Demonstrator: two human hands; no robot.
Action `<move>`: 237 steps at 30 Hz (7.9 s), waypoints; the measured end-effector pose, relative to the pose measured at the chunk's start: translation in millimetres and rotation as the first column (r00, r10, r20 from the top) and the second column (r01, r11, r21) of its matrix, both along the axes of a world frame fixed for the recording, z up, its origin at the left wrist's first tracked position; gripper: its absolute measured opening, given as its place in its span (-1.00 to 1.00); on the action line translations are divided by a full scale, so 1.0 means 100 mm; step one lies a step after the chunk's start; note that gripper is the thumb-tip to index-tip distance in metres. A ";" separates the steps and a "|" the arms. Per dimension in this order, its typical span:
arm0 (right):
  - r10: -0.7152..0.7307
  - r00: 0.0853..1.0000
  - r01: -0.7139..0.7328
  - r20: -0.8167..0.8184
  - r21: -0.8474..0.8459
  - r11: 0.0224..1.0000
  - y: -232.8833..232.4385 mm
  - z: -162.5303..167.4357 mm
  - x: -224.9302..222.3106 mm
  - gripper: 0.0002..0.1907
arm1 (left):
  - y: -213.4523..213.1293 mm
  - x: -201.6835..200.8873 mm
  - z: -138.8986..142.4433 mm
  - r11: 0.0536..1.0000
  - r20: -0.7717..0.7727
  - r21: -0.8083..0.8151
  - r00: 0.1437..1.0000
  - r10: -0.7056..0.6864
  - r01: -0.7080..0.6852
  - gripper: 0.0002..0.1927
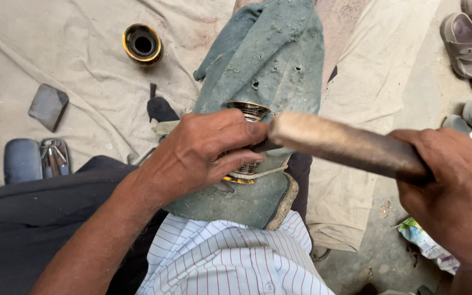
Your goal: The person sits on the ground with a small brass vase held on a sandbag on their lap. They hold a punch against the vase's surface with one hand and repeatedly strike the punch with a wooden mallet in the other hand, chasing a decorative pattern into the metal, repositioning the punch and rotating the vase as they work.
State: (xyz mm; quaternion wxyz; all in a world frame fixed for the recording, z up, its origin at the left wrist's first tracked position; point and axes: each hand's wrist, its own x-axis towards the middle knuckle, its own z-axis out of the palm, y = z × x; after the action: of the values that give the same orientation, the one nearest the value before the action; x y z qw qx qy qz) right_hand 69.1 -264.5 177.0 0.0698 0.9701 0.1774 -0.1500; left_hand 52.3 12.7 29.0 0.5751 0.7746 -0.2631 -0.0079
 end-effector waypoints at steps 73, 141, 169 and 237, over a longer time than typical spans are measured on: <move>-0.203 0.975 0.129 0.087 0.522 0.843 -0.79 -0.55 -0.51 -0.75 | -0.56 -0.32 0.17 0.971 0.058 0.227 0.996 0.063 -0.075 -0.62; -0.089 0.672 0.740 -0.735 0.662 0.122 0.08 -1.14 -0.59 -0.25 | -0.09 -0.32 -0.05 0.918 -0.420 0.033 0.828 0.372 -0.395 -0.59; -0.071 0.997 0.063 0.007 0.383 0.922 -0.01 -0.17 0.52 -0.34 | -0.14 0.13 -0.03 0.947 -0.189 -0.037 0.933 0.308 -0.320 -0.50; -0.338 0.852 0.516 -0.401 0.754 0.406 -0.70 -0.31 0.27 -0.41 | -0.42 0.07 0.11 0.952 -0.261 0.094 0.916 0.305 -0.291 -0.58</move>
State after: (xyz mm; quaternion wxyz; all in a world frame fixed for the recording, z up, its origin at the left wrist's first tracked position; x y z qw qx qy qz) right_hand 96.0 -334.3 146.4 -0.4633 0.8736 -0.0220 -0.1473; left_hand 59.7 -29.7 39.9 0.5792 0.8122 -0.0603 -0.0335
